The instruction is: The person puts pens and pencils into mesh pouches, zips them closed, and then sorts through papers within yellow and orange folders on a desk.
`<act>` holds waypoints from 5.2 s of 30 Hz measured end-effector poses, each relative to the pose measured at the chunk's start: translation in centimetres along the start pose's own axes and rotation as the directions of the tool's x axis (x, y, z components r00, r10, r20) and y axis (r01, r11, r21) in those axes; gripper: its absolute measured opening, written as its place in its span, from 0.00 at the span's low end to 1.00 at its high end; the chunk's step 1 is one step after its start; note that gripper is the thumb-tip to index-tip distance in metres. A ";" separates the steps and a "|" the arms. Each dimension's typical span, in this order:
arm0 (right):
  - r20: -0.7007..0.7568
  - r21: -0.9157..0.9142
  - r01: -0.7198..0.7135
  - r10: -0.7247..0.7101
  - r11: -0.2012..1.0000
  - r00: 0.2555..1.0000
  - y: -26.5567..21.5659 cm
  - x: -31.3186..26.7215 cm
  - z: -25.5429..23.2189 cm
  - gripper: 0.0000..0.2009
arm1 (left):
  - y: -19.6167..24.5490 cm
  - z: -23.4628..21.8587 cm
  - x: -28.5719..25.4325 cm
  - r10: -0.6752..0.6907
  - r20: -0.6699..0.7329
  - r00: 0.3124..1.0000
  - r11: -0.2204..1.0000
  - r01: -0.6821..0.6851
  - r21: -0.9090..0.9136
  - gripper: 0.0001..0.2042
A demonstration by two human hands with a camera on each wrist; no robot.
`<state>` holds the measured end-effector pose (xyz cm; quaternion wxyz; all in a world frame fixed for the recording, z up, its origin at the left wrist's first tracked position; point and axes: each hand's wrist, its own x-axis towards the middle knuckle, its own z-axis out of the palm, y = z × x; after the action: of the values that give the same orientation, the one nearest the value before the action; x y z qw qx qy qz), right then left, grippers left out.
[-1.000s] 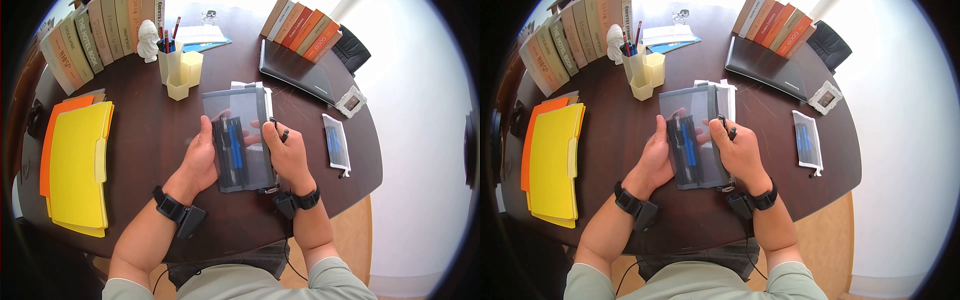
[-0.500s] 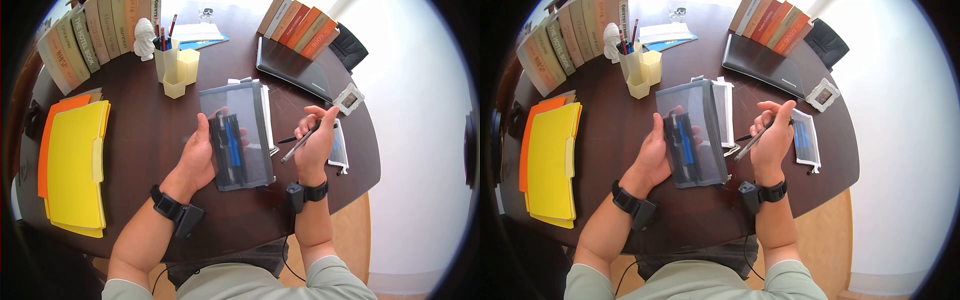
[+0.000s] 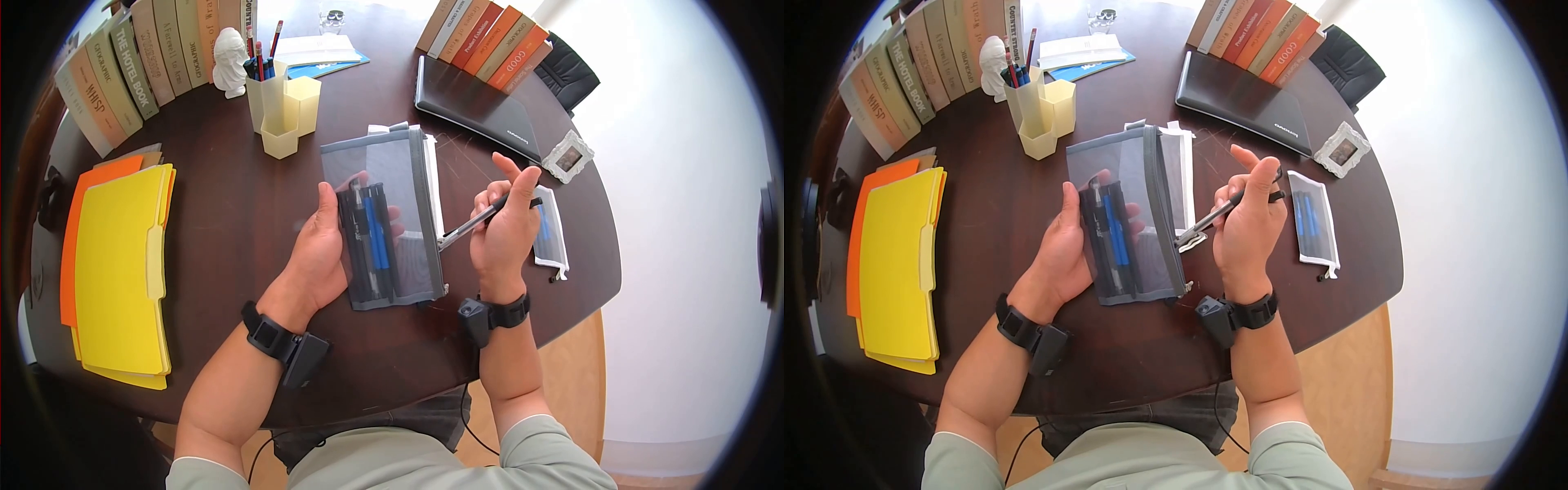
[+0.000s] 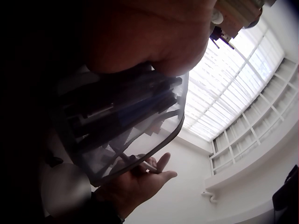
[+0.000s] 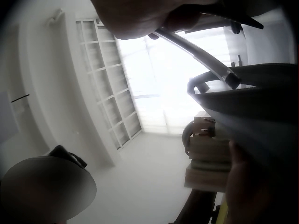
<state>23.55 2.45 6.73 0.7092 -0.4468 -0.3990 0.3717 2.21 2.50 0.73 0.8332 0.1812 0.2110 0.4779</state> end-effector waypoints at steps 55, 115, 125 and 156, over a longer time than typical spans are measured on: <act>0.114 0.369 -0.197 0.166 0.908 0.980 -1.2 1.2 -1.6 0.22 | -0.2 -0.4 0.3 0.032 0.055 0.998 0.999 -0.032 0.006 0.32; 0.691 -0.477 0.533 -0.078 0.699 0.719 0.7 -2.6 -0.1 0.15 | 0.4 -2.4 0.7 0.121 -0.034 0.992 0.973 -0.125 -0.192 0.30; 0.688 -0.312 0.680 -0.336 0.664 0.644 2.2 -3.6 0.4 0.09 | 0.0 -2.2 0.1 0.119 0.132 0.984 0.987 -0.102 -0.128 0.26; 0.638 -0.324 0.415 -0.127 0.850 0.759 -0.6 -1.3 -0.8 0.17 | 0.0 0.0 -0.5 0.161 0.077 0.984 0.979 -0.170 0.115 0.21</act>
<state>23.83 0.87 6.75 0.4726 -0.3933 -0.7370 0.2806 2.04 2.05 0.85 0.7847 0.2643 0.1954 0.5255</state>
